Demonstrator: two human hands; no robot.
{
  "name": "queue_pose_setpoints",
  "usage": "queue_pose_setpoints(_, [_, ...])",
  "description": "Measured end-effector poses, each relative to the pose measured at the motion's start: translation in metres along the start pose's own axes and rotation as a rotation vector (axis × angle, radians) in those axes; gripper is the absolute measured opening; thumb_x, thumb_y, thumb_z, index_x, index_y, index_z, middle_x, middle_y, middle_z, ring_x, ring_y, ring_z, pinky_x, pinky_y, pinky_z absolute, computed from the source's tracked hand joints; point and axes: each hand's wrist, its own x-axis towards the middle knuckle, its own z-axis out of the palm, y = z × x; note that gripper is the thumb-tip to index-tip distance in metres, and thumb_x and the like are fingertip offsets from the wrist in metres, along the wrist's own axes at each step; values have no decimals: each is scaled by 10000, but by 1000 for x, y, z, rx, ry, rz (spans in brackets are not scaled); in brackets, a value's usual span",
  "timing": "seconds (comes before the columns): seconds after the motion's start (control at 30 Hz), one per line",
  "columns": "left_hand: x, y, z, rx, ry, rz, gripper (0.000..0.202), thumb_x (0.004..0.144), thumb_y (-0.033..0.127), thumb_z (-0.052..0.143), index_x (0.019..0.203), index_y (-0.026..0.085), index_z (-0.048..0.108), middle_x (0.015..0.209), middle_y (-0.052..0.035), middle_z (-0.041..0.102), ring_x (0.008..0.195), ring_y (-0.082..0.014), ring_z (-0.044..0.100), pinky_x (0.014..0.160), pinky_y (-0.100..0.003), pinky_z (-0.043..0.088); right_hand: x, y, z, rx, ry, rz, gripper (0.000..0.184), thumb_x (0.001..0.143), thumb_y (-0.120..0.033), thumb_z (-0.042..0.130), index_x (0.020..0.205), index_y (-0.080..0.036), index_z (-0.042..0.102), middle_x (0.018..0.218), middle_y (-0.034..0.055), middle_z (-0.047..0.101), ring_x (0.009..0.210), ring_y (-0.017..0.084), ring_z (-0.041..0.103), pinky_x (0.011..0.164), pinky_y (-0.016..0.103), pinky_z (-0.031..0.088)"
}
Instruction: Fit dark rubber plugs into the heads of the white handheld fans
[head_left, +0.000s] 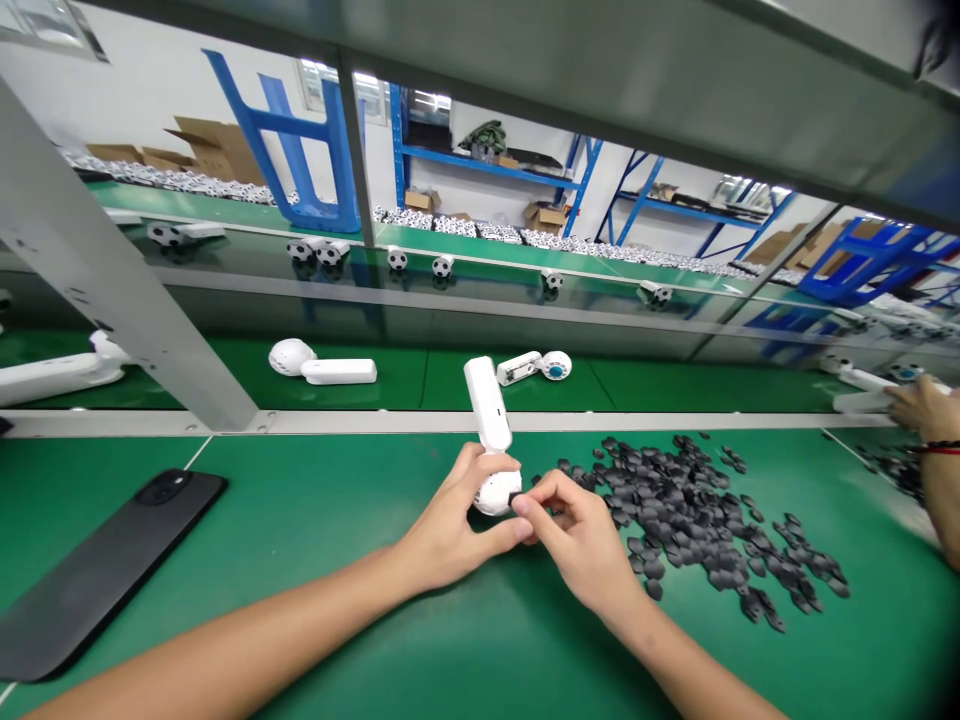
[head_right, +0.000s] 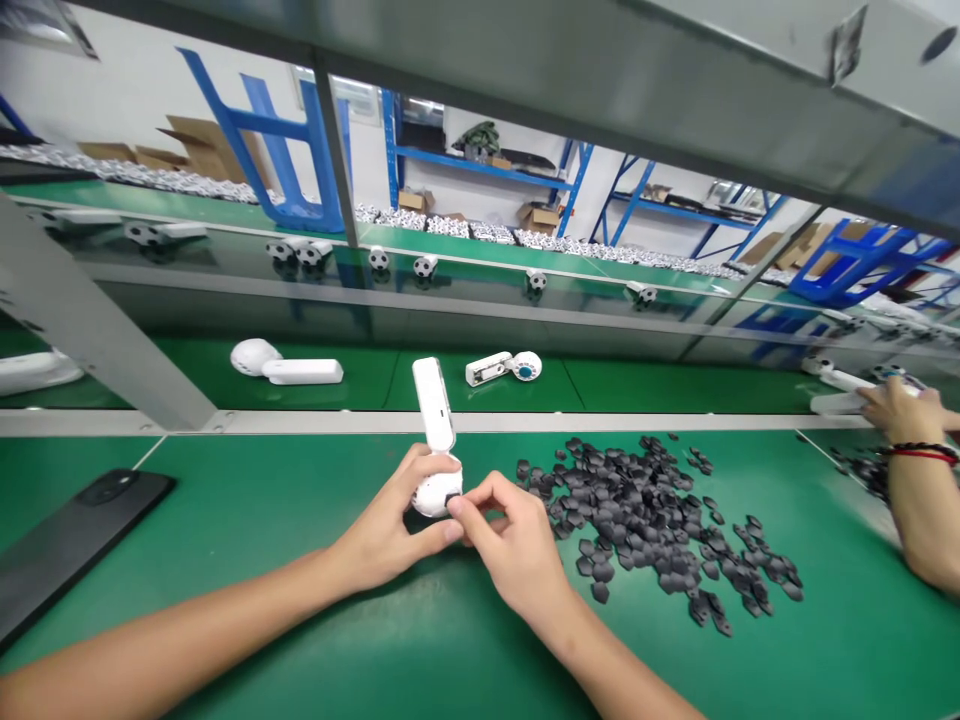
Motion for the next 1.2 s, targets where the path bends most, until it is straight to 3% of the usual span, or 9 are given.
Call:
queue_pose_setpoints(0.17, [-1,4,-1,46,-37,9,535,871,379,789,1338,321,535,1223,-47,481,1099,-219,563,975,-360,478,0,0,2,-53,13,17,330,846,-439,816,731,-197,623,659,-15,652,542,125,591,486,224,461])
queue_pose_setpoints(0.47, [-2,5,0,76,-11,5,377,919,416,733,1243,276,603,1143,-51,520,1033,-218,577,934,-354,486,0,3,0,-27,-29,109,363,860,-443,790,706,-217,552,616,-23,631,498,125,576,474,238,475])
queue_pose_setpoints(0.57, [-2,9,0,81,-3,0,375,910,387,741,1241,269,613,1128,-51,540,1029,-220,579,911,-342,484,1,5,3,22,-32,115,306,850,-448,799,899,-236,583,723,-29,646,562,136,589,455,227,496])
queue_pose_setpoints(0.7, [2,8,0,20,-10,-25,368,888,378,759,1213,257,635,1105,-41,566,989,-209,591,888,-325,478,5,4,0,46,-112,77,445,879,-447,777,1231,-263,576,800,-34,658,628,144,618,519,240,547])
queue_pose_setpoints(0.83, [8,4,-1,-93,-27,-142,264,955,419,670,1149,241,651,1035,-26,607,907,-185,587,827,-302,460,15,-3,-28,-63,-248,46,392,1027,-530,530,1197,-204,666,889,42,719,754,183,692,588,268,569])
queue_pose_setpoints(0.9, [9,3,-4,-127,-30,-231,252,977,431,632,1133,233,634,930,-2,597,784,-153,544,732,-272,429,21,-8,-50,-193,-209,46,479,1073,-541,397,1097,-185,716,915,65,735,744,181,684,575,268,538])
queue_pose_setpoints(1.0, [9,2,-7,-198,-54,-311,286,982,472,613,1146,237,605,813,31,555,670,-125,471,632,-242,379,25,-15,-80,-530,-121,-21,392,1061,-485,469,1003,-211,744,834,27,727,665,164,618,595,276,465])
queue_pose_setpoints(1.2, [10,3,-11,-259,-91,-359,333,979,531,591,1140,240,605,782,35,525,643,-118,449,577,-223,389,23,-16,-101,-818,-309,-21,186,1000,-359,610,977,-251,759,884,13,729,775,185,646,700,289,446])
